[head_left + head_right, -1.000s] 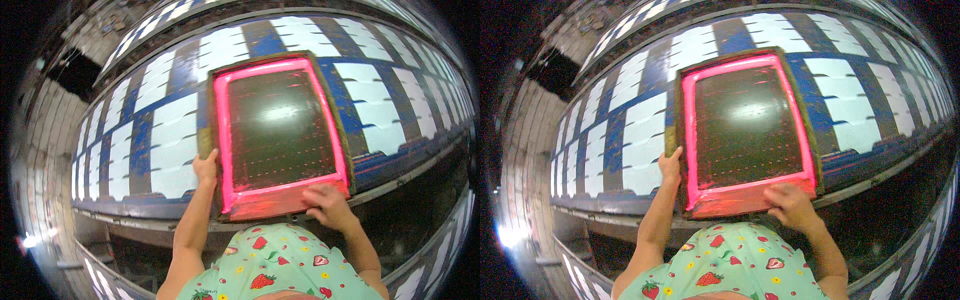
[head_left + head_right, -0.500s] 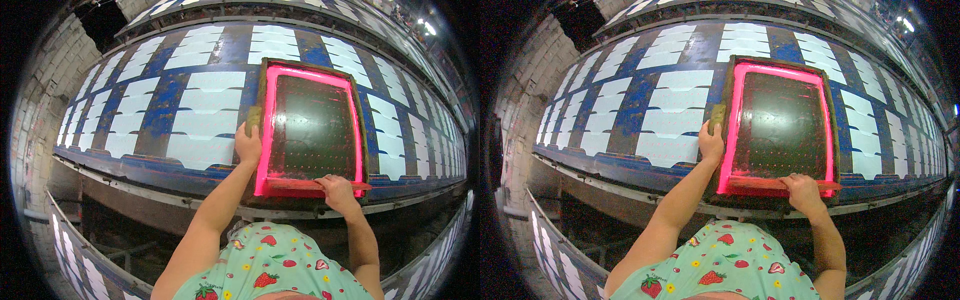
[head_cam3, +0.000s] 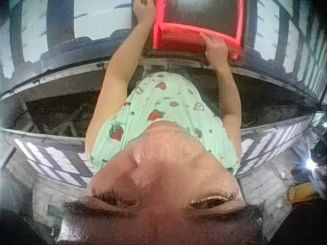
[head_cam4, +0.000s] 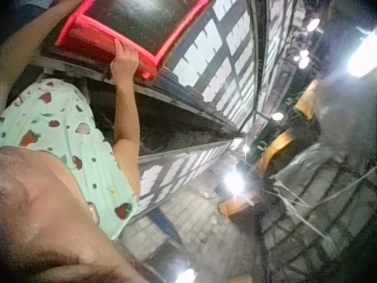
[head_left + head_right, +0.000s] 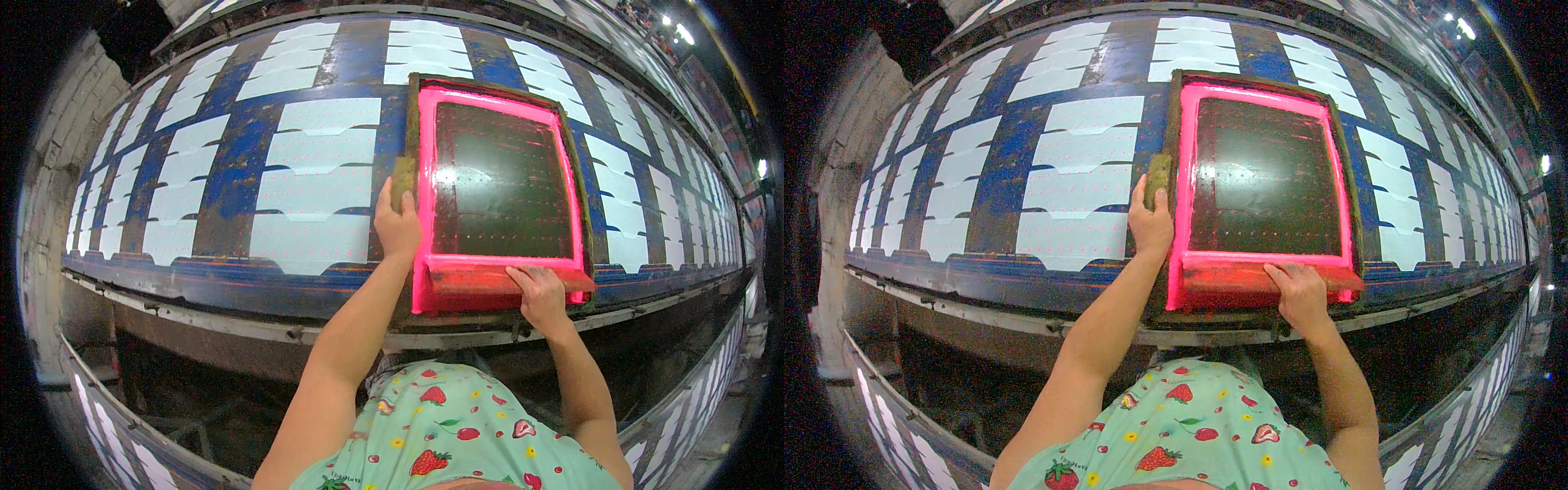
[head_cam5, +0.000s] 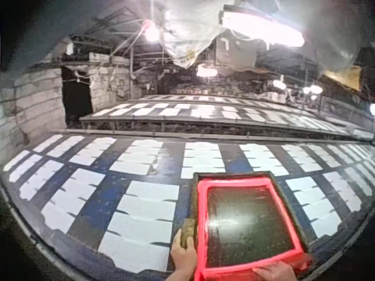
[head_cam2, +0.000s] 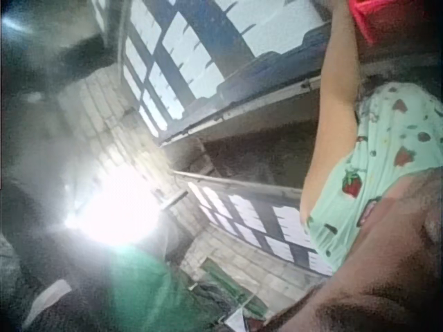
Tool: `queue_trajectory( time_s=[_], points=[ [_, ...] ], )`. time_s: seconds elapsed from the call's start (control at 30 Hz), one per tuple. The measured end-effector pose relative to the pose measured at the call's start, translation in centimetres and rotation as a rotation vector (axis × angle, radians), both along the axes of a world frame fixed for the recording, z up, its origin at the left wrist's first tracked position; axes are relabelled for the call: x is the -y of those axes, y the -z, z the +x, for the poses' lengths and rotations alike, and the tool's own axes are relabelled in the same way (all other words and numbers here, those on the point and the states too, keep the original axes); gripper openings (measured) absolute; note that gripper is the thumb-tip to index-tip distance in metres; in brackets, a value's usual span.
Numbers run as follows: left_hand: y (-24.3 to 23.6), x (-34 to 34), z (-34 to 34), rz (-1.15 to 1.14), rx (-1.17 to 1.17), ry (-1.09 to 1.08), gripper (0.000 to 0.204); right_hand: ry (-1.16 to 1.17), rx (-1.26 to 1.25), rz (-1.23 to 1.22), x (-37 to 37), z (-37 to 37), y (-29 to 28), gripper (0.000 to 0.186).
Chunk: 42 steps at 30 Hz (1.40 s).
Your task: The person repeatedly uses a squeegee to pull a dark viscous substance across a pink-framed screen printing mesh. The person moves the screen along a long table and repositions it multiple times while continuing the squeegee strokes.
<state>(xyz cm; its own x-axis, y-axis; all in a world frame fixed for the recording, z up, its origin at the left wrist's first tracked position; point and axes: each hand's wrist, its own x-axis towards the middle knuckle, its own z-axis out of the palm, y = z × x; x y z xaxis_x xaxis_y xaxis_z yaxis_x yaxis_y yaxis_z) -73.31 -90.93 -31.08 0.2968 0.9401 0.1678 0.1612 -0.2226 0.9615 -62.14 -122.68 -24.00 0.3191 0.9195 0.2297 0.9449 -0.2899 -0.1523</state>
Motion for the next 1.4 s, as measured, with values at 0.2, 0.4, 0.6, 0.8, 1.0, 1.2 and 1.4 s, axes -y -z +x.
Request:
queue_trajectory(
  time_s=[0.2, 0.4, 0.6, 0.8, 1.0, 1.2, 1.4],
  points=[
    [0.4, -0.2, 0.2, -0.033, 0.001, 0.005, 0.053, -0.01, 0.081, 0.034, -7.0, 9.5, 1.7, 0.05],
    [-0.7, 0.1, 0.1, 0.008, -0.12, 0.003, 0.052, 0.006, 0.122, 0.057, -15.1, 20.6, 3.0, 0.047],
    [-1.8, 0.7, 0.6, -0.055, -0.117, -0.006, 0.05, -0.01, 0.149, 0.109, -23.2, 30.2, 4.2, 0.046],
    [-2.0, 1.0, 0.7, -0.133, -0.083, -0.014, 0.049, -0.019, 0.146, 0.065, -28.5, 36.5, 3.4, 0.036],
    [-1.8, 1.0, 0.7, -0.145, -0.054, -0.008, 0.051, 0.025, 0.132, 0.073, -31.0, 39.9, 2.9, 0.043],
    [-1.4, 0.8, 0.6, -0.139, -0.083, -0.018, 0.049, -0.005, 0.139, 0.047, -31.6, 41.2, 4.0, 0.043],
    [-1.7, 0.8, 0.7, -0.125, -0.068, -0.018, 0.048, -0.034, 0.118, -0.056, -31.1, 40.7, 2.3, 0.036]
  ],
)
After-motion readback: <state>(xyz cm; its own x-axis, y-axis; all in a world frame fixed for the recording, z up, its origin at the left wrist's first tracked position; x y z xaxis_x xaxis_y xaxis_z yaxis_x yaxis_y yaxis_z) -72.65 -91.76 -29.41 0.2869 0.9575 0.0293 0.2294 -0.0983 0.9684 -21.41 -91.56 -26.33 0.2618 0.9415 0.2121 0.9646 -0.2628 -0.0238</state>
